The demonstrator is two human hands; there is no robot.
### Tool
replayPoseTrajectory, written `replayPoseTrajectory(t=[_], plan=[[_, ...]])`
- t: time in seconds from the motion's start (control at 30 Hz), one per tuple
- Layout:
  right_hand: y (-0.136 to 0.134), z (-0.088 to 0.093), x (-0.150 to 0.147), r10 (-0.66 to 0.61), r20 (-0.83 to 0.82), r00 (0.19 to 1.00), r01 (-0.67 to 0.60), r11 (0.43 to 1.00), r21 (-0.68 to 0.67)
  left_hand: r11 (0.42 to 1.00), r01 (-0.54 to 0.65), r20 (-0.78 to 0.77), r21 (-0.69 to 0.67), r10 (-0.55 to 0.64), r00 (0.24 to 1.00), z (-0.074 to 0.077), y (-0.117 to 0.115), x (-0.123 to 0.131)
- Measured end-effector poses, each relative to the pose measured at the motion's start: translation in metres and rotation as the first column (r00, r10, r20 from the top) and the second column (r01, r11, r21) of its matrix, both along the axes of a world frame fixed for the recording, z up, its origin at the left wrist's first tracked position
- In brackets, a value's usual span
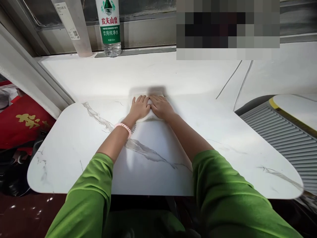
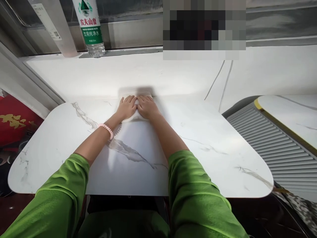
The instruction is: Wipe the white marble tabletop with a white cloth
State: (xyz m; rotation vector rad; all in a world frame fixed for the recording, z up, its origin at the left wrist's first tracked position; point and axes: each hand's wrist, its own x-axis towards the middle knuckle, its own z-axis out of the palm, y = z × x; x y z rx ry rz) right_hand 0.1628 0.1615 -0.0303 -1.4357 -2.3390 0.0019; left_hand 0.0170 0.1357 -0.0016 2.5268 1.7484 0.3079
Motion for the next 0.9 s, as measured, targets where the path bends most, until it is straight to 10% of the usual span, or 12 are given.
replayPoseTrajectory(t=[0.2, 0.6, 0.9], plan=[[-0.050, 0.001, 0.013, 0.025, 0.054, 0.998, -0.025, 1.000, 0.004, 1.000, 0.009, -0.014, -0.019, -0.009, 1.000, 0.000, -0.047, 0.011], [-0.231, -0.004, 0.086, 0.092, 0.133, 0.987, -0.109, 0.986, 0.126, 0.982, 0.178, 0.024, -0.056, -0.177, 0.984, 0.001, -0.209, 0.064], [-0.213, 0.001, 0.104, 0.051, 0.088, 0.995, -0.060, 0.993, 0.106, 0.966, 0.230, 0.036, -0.114, -0.228, 0.973, 0.002, -0.183, 0.084]])
